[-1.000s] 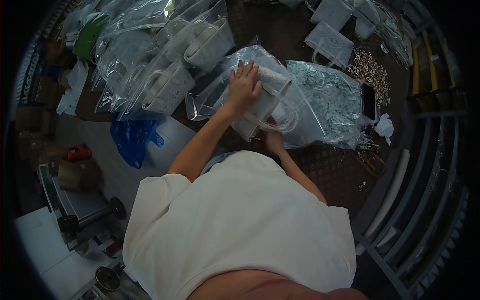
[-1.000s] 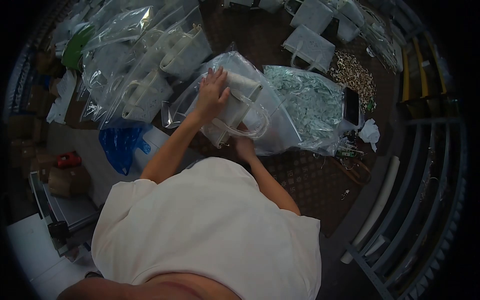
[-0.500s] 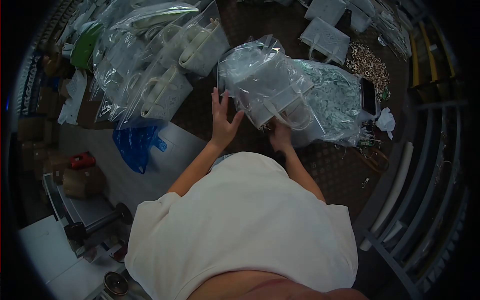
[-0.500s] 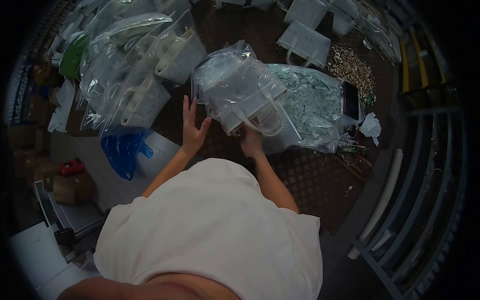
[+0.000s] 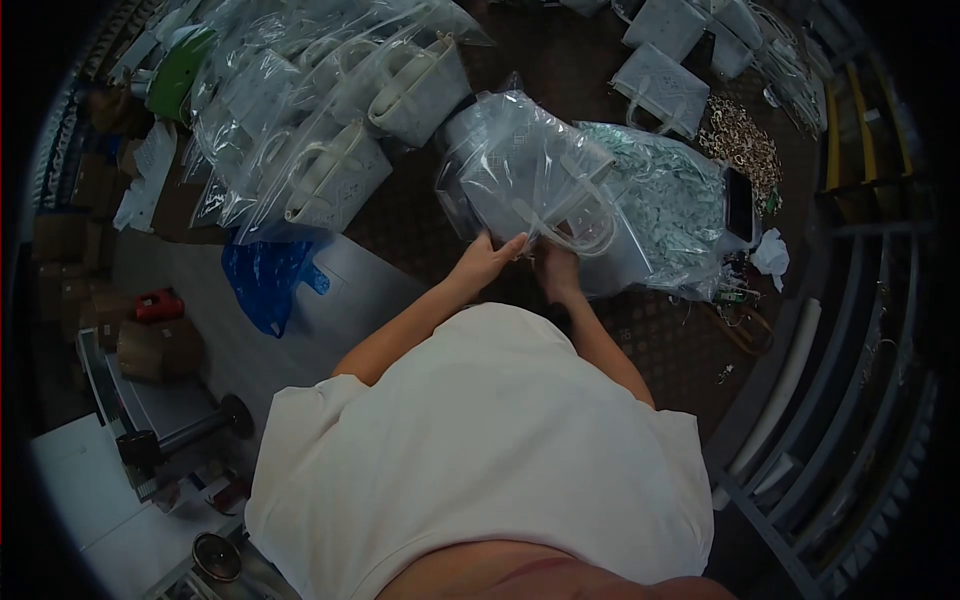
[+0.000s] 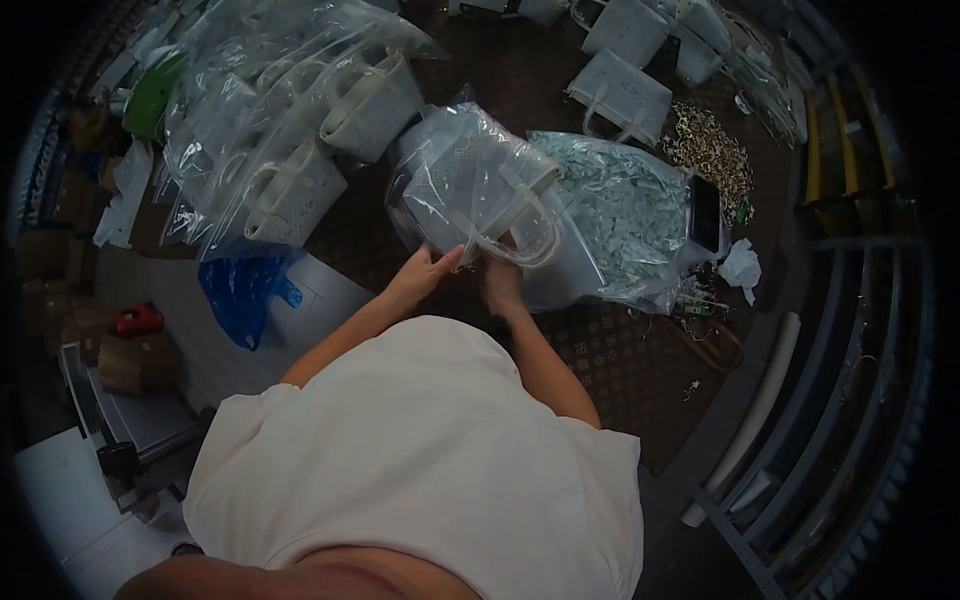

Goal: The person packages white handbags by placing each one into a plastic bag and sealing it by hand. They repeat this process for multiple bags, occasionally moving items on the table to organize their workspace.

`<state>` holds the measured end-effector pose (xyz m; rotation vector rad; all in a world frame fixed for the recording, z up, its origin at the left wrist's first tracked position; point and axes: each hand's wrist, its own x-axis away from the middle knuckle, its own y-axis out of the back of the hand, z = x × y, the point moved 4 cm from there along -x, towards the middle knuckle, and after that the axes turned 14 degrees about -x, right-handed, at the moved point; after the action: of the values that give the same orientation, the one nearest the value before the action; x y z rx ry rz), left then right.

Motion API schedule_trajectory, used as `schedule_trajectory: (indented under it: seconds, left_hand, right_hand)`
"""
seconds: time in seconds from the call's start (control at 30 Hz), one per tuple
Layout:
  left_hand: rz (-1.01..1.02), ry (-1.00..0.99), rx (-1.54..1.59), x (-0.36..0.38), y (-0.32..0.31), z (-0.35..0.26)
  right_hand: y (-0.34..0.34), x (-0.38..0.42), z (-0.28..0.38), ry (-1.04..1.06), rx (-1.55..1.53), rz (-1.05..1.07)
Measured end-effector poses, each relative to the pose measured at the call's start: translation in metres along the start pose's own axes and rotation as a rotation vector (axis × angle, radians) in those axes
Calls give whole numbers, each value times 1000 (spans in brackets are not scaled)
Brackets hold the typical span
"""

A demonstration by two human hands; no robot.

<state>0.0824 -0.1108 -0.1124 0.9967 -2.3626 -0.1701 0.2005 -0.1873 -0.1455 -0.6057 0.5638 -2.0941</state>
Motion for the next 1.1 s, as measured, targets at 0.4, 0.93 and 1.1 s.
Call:
schedule_trajectory:
  seconds: [0.4, 0.93, 1.1]
  left_hand:
    - [-51, -38, 615, 5, 82, 33]
    - [-46, 65, -347, 53, 155, 37]
    - [-38, 68, -455, 65, 154, 38]
  right_hand:
    - [-80, 11, 59, 326, 693, 439]
    - [-115, 22, 23, 257, 1432, 839]
    - [-109, 17, 41, 100, 1333, 921]
